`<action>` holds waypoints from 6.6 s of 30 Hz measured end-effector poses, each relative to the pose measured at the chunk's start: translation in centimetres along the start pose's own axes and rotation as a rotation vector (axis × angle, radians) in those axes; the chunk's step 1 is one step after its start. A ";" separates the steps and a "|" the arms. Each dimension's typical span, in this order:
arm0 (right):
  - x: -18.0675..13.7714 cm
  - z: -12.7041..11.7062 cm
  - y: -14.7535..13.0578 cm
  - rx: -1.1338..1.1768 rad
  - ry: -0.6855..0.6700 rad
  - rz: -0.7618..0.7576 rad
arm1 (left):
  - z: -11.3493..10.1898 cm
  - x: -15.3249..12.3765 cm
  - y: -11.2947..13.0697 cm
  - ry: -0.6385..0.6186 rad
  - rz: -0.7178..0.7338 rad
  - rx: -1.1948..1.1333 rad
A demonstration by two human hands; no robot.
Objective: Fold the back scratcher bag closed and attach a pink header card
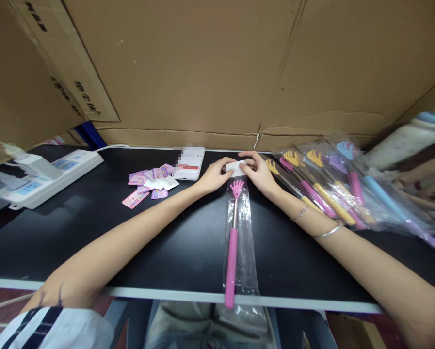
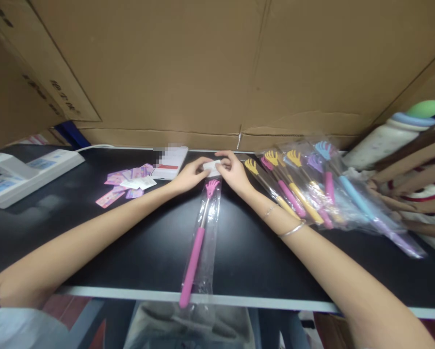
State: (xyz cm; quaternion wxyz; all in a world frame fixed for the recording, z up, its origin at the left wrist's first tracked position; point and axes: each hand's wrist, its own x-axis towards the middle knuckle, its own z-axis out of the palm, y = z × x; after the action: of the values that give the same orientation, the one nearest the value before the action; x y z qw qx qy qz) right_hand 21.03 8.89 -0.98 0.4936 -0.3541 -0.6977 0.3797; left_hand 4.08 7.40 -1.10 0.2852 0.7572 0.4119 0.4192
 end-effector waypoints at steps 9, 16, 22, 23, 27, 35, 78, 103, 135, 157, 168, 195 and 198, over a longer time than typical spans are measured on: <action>0.6 -0.6 0.6 0.191 -0.046 0.182 | 0.0 0.6 -1.1 0.079 -0.045 -0.178; 0.5 -0.6 0.6 0.169 -0.151 0.186 | -0.3 0.6 -1.3 0.089 0.002 -0.343; 0.3 -0.2 0.4 0.164 -0.088 0.175 | -0.2 0.7 -1.5 0.105 -0.008 -0.309; 0.2 -0.1 0.3 0.171 -0.066 0.178 | -0.1 0.8 -1.5 0.116 -0.010 -0.291; 0.0 0.2 0.2 0.258 -0.039 0.203 | 0.0 0.8 -1.6 0.140 0.013 -0.254; 0.3 -0.2 -0.1 0.340 -0.231 0.291 | 0.0 0.7 -1.6 0.086 0.029 -0.327; 0.5 -0.9 0.1 0.039 0.113 0.146 | 0.2 0.7 -1.7 0.106 -0.118 -0.293; 0.5 -0.4 1.1 -0.005 0.083 0.098 | 0.2 0.5 -1.2 0.211 -0.139 -0.283; 0.7 -0.3 1.6 -0.003 0.028 0.093 | 0.1 0.6 -0.9 0.237 -0.181 -0.366; 0.6 -0.2 1.8 -0.069 0.040 0.068 | 0.0 0.4 -0.7 0.217 -0.179 -0.337; 0.7 -0.4 2.0 -0.155 0.069 0.036 | 0.2 0.3 -1.3 0.226 -0.137 -0.249; 0.5 -0.3 1.7 -0.173 0.026 0.034 | 0.2 0.4 -1.4 0.219 -0.101 -0.197; 0.5 -0.3 1.8 -0.171 0.020 0.037 | 0.2 0.4 -1.6 0.209 -0.098 -0.211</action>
State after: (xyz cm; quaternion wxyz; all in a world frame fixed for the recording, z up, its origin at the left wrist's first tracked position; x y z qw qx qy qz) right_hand 21.35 10.19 -2.27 0.4613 -0.4118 -0.7160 0.3242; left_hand 3.79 8.50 -2.28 0.3389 0.6543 0.4295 0.5221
